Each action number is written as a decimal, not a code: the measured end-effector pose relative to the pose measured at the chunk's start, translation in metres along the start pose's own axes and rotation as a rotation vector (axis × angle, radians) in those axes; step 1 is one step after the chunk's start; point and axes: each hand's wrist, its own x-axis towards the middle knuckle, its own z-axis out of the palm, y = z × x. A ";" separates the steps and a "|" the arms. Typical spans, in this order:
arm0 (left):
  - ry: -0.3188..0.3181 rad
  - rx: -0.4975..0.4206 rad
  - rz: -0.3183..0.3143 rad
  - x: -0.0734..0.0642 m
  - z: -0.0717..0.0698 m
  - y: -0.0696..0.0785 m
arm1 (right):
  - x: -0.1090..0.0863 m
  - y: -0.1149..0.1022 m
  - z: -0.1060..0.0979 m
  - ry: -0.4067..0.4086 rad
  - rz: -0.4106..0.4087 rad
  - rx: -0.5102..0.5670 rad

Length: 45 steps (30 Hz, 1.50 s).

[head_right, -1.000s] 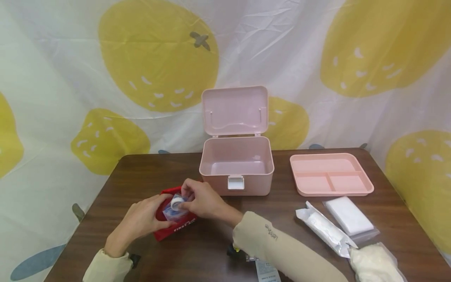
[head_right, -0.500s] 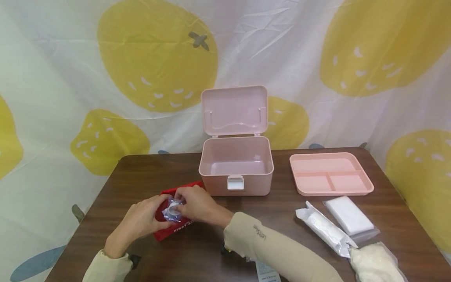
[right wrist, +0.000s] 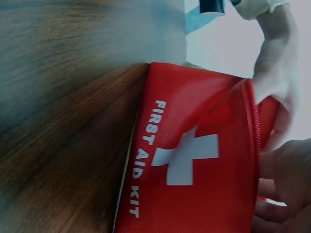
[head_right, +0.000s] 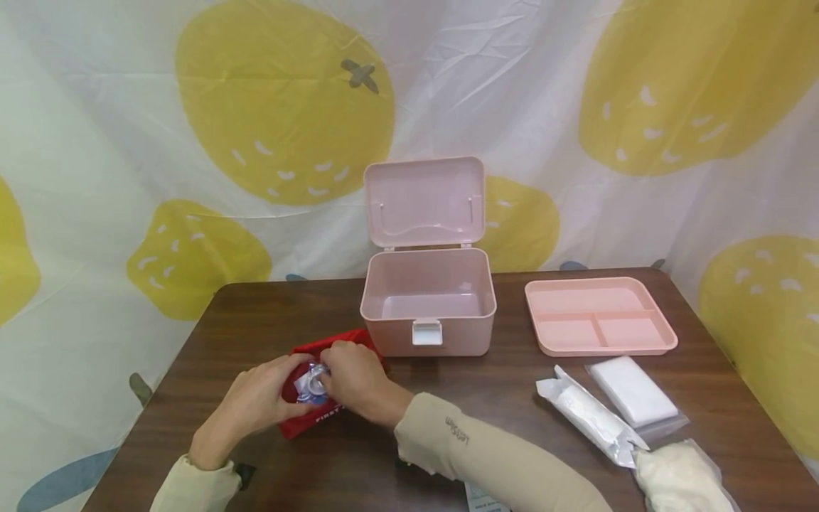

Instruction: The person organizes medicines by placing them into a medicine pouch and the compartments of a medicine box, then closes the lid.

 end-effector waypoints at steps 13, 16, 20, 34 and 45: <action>0.019 0.007 0.010 0.000 0.001 0.000 | 0.003 -0.009 0.003 -0.051 0.043 -0.230; 0.022 0.009 0.012 0.001 0.001 0.000 | 0.002 -0.008 -0.001 -0.087 0.036 -0.196; 0.018 0.009 0.015 0.001 0.001 0.000 | 0.001 -0.006 -0.007 -0.113 0.018 -0.135; -0.001 0.020 0.002 0.000 0.000 0.002 | -0.009 0.000 -0.022 -0.041 -0.082 -0.055; -0.006 0.028 0.002 0.001 -0.001 0.003 | -0.035 0.019 -0.042 0.133 -0.107 0.222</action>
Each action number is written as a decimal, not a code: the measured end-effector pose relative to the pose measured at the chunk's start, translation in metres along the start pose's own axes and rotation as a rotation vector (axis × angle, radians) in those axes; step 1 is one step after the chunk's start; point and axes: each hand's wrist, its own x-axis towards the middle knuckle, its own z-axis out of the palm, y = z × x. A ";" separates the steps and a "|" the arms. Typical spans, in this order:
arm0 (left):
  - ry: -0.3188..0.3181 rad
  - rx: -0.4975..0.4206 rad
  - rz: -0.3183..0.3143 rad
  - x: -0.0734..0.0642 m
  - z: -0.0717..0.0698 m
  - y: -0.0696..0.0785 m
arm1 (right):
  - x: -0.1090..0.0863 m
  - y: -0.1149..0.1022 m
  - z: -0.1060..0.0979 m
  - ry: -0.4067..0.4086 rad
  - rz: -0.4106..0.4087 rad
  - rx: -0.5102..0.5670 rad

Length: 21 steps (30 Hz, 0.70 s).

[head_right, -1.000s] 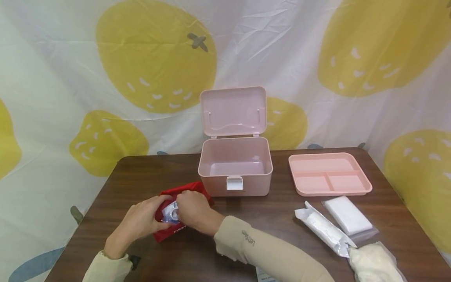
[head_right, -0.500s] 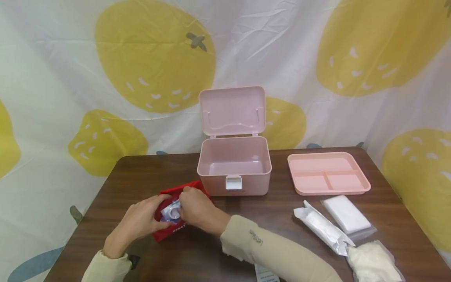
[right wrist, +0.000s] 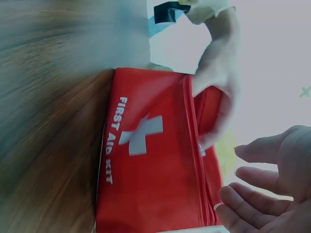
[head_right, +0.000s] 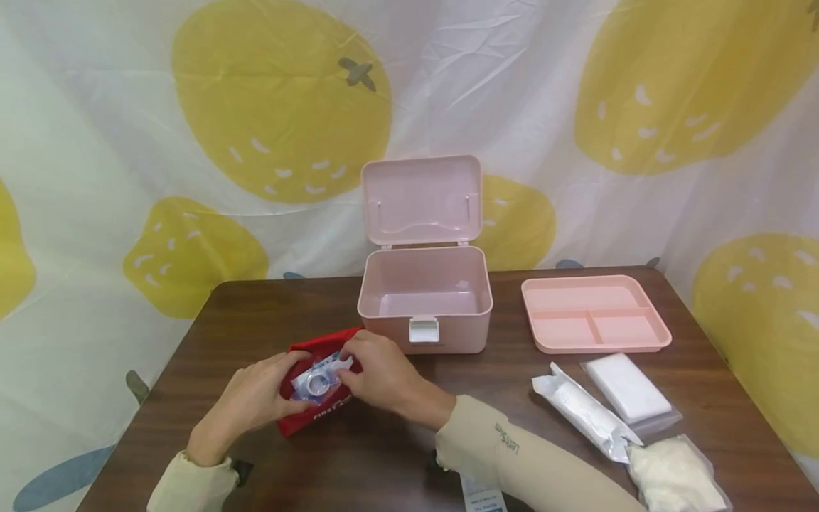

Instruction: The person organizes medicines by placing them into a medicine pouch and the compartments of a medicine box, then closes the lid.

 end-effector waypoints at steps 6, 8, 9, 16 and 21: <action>-0.003 0.011 -0.001 0.000 0.000 -0.001 | -0.017 0.019 -0.021 0.002 0.049 0.082; 0.006 0.019 0.003 0.000 0.001 -0.001 | -0.024 0.027 -0.028 -0.010 0.081 0.103; 0.011 0.022 0.006 0.000 0.001 -0.002 | -0.027 0.031 -0.032 -0.017 0.098 0.107; -0.006 0.018 -0.009 0.000 0.001 -0.002 | -0.049 0.054 -0.055 -0.084 0.185 0.132; -0.023 0.003 -0.014 0.001 0.001 -0.001 | -0.063 0.066 -0.067 -0.175 0.224 0.196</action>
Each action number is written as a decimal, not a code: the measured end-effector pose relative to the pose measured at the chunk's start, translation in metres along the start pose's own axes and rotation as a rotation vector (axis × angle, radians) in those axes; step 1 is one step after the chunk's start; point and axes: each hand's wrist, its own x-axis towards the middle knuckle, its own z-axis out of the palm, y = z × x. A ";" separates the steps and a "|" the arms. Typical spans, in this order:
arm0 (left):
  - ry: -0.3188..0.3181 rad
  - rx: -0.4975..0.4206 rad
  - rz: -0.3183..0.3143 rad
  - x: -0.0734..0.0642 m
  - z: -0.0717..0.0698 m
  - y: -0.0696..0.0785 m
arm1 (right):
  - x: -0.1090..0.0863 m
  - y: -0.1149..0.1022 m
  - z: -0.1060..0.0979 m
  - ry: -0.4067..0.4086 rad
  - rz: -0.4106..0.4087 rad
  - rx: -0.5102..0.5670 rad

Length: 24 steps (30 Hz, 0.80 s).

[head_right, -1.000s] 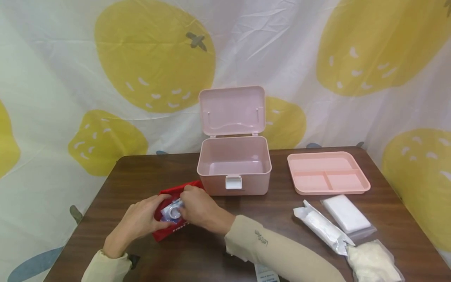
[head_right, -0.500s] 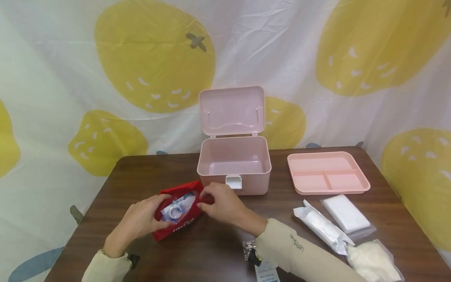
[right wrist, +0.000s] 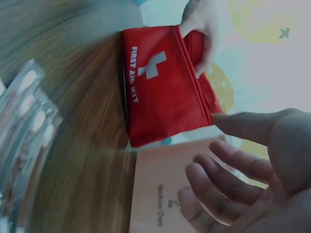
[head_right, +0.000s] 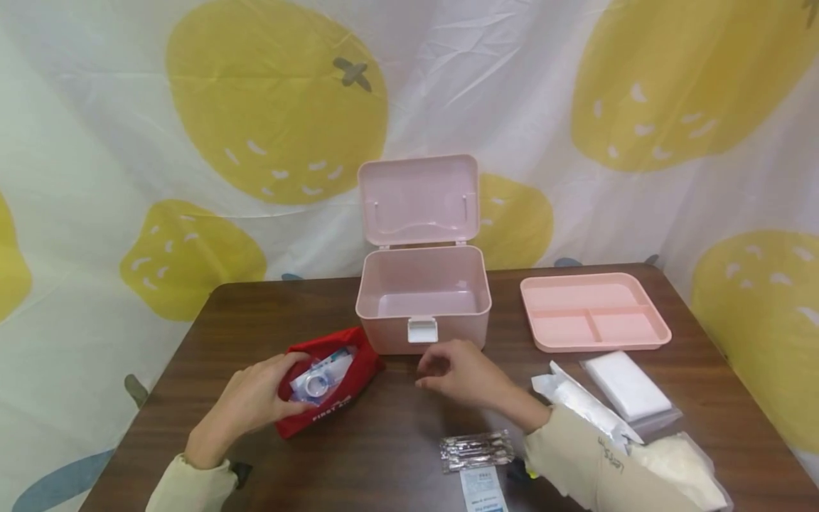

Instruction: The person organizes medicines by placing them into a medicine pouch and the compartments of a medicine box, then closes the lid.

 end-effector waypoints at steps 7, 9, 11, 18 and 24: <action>0.016 0.006 0.008 0.000 0.000 0.001 | -0.019 0.013 -0.008 -0.144 0.095 0.064; 0.018 0.006 0.010 0.000 0.000 0.001 | -0.023 0.017 -0.008 -0.170 0.111 0.077; 0.015 0.002 0.007 0.000 0.000 0.001 | -0.027 0.020 -0.007 -0.189 0.117 0.075; 0.011 -0.003 -0.002 0.000 0.001 0.001 | -0.039 0.029 -0.001 -0.238 0.121 0.043; -0.002 -0.005 -0.009 -0.001 0.001 0.000 | -0.049 0.033 0.000 -0.275 0.138 -0.027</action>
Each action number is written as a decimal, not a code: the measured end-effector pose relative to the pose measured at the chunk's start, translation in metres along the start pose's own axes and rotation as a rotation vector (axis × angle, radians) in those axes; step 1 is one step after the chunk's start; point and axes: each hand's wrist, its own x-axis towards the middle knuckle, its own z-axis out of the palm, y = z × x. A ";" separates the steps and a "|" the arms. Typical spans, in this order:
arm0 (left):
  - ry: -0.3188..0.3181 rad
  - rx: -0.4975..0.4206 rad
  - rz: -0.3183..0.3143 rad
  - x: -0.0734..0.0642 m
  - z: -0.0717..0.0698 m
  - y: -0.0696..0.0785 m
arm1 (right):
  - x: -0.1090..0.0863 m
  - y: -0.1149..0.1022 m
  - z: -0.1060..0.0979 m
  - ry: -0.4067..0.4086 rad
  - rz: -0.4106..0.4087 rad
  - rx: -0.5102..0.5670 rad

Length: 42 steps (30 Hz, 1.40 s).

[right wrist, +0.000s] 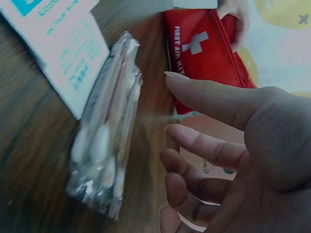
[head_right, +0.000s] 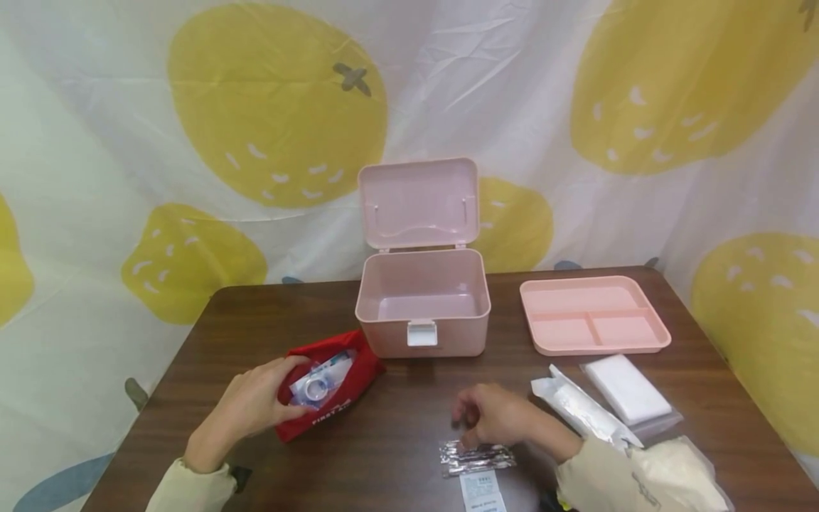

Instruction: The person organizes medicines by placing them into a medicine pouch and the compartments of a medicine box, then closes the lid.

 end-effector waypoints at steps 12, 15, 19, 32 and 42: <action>0.001 0.006 -0.016 -0.001 -0.001 0.002 | -0.013 0.013 0.007 -0.018 0.022 -0.077; 0.001 0.006 -0.018 0.000 -0.001 0.002 | -0.014 0.015 0.007 -0.015 0.040 -0.097; 0.002 0.006 -0.017 0.000 -0.001 0.002 | -0.014 0.015 0.006 -0.014 0.039 -0.110; 0.013 0.012 -0.013 0.000 0.000 0.002 | -0.021 0.014 0.006 -0.052 -0.028 -0.275; 0.001 0.001 -0.020 0.000 0.002 0.002 | -0.023 0.013 0.009 -0.049 -0.023 -0.276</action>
